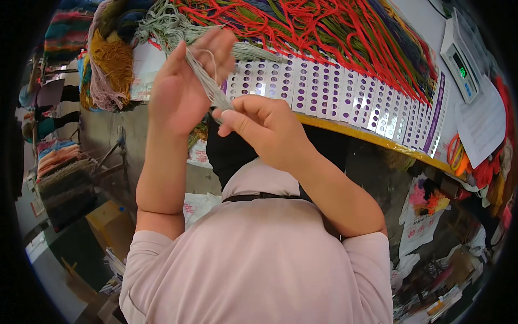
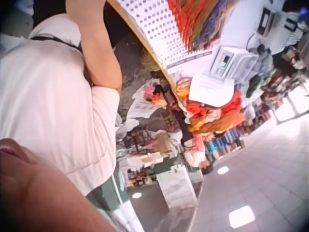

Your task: Sort bunches of colored embroidery strings using a measurement template on a workshop table.

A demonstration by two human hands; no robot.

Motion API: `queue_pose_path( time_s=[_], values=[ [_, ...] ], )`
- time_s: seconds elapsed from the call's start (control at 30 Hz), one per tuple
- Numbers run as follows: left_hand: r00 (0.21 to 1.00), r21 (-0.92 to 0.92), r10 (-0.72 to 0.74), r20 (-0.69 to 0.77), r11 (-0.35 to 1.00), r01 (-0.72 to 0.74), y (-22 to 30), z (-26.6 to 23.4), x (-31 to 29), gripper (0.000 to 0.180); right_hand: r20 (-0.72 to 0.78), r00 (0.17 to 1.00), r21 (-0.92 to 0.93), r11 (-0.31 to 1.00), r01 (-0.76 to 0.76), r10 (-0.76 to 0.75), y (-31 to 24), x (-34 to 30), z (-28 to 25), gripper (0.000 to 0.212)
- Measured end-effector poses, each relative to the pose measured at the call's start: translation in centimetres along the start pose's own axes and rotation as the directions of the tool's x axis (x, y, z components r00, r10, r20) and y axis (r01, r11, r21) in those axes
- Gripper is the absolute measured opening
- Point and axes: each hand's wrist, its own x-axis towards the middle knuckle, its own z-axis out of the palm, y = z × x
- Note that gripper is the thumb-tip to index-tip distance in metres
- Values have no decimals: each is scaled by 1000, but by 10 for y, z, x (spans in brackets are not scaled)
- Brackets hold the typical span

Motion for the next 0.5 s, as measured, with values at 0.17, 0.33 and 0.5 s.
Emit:
queue_pose_path(
  time_s=[0.17, 0.33, 0.5],
  values=[
    [904, -2, -326, -276, 941, 338, -42, -25, -39, 52, -51, 985, 34, 986, 165, -163, 19, 6, 0, 23],
    [971, 401, -238, 1, 890, 217, -27, -22, -42, 34, -103, 992, 122, 989, 85, -72, 12, -3, 2, 24],
    [986, 405, -131, -100, 900, 160, -27, -15, -42, 34, -95, 995, 111, 994, 26, -15, 13, -5, 0, 24]
  ],
)
